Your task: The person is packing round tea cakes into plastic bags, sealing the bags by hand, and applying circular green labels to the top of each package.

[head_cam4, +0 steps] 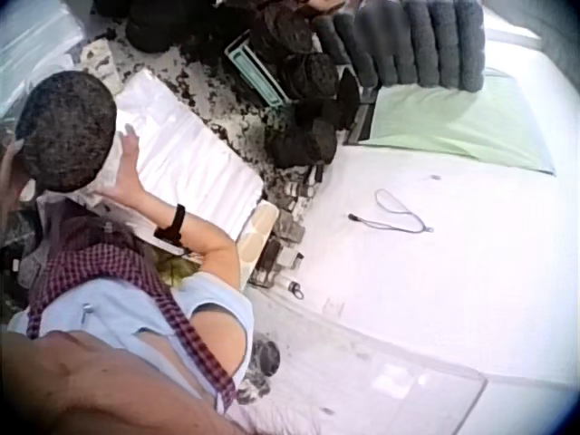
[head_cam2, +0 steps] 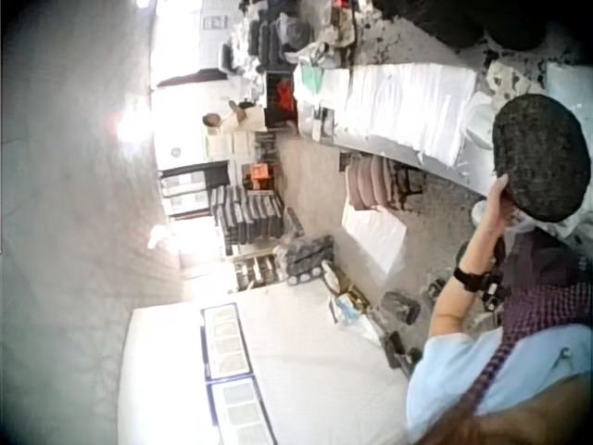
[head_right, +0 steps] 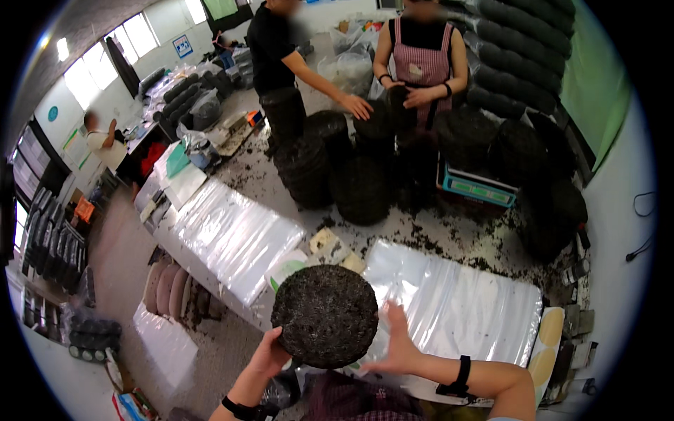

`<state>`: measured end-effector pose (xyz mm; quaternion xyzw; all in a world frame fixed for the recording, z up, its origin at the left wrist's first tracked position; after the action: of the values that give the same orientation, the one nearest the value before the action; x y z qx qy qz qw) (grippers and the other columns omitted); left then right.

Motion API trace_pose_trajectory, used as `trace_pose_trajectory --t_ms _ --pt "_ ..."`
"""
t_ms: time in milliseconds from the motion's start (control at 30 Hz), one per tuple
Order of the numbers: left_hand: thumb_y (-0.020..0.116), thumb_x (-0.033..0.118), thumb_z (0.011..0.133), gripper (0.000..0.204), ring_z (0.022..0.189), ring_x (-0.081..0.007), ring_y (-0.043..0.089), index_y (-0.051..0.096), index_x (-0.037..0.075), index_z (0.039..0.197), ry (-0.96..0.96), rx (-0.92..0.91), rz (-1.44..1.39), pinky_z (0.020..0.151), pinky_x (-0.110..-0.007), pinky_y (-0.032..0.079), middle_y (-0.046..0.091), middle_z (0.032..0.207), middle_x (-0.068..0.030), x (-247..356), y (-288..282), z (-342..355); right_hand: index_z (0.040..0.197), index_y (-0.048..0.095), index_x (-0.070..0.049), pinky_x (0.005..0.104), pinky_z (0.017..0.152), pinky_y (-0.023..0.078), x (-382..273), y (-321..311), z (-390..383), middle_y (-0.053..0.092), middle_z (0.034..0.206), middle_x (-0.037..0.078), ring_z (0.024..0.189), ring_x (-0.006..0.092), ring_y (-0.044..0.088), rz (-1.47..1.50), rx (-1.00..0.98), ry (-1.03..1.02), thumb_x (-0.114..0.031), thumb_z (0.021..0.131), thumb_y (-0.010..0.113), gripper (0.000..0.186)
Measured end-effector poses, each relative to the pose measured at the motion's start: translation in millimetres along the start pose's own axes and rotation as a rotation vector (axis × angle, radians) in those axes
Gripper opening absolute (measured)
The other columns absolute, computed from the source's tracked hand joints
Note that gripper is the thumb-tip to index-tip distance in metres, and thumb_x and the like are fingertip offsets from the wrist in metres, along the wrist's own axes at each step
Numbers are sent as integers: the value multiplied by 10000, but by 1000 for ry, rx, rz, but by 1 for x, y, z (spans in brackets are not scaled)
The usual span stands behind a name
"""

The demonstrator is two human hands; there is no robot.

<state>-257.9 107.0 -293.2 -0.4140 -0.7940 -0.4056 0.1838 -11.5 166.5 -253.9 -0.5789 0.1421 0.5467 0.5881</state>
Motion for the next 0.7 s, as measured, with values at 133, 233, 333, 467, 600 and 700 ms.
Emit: trace_pose_trajectory --t_ms 133,233,333,467,600,700 --pt "560 403 878 656 1214 -203 466 376 9 1369 41 -62 189 1027 -363 334 510 1310 -73 -24 20 -30 1421 249 -18 405 1049 333 43 41 -41 444 1362 113 1244 236 439 1567 -31 977 -284 857 676 755" --pt "569 379 896 645 1169 -205 469 350 13 1380 104 16 157 1004 -360 343 512 1280 -79 -24 29 -46 1329 415 -18 381 1005 393 33 36 -43 517 1287 104 1179 222 495 1298 3 972 -272 851 679 602" --pt "553 369 928 546 973 -185 539 391 59 1347 84 123 -259 922 -351 391 571 1036 -60 -34 -2 -65 1290 468 -10 364 986 422 35 29 -34 563 1244 101 1138 230 536 1274 91 826 -289 855 665 553" --pt "507 241 963 355 559 -80 430 485 36 1252 92 297 -356 641 -252 412 422 640 38 -71 -96 -87 1303 475 -5 354 1040 370 14 10 3 548 1291 87 1185 225 508 1314 133 635 -371 897 594 560" --pt "477 212 972 345 455 -44 318 490 23 1260 73 129 -292 501 -201 321 340 559 76 -51 -90 -144 1349 414 -23 364 1042 365 -48 17 42 499 1334 77 1216 216 478 1319 140 443 -382 915 574 585" --pt "456 253 979 310 438 -40 297 528 34 1185 178 133 -295 461 -201 286 338 543 86 -17 -110 -174 1370 375 -21 368 1036 370 -129 45 54 474 1357 83 1217 227 475 1220 137 217 -343 903 599 610"
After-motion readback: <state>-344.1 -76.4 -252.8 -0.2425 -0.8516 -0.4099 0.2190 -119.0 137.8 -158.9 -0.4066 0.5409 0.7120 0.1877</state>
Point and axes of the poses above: each hand's wrist, its own z-axis towards the middle knuckle, its own y-axis out of the palm, x = y × z, the point moved 10 cm from there along z, towards the middle knuckle
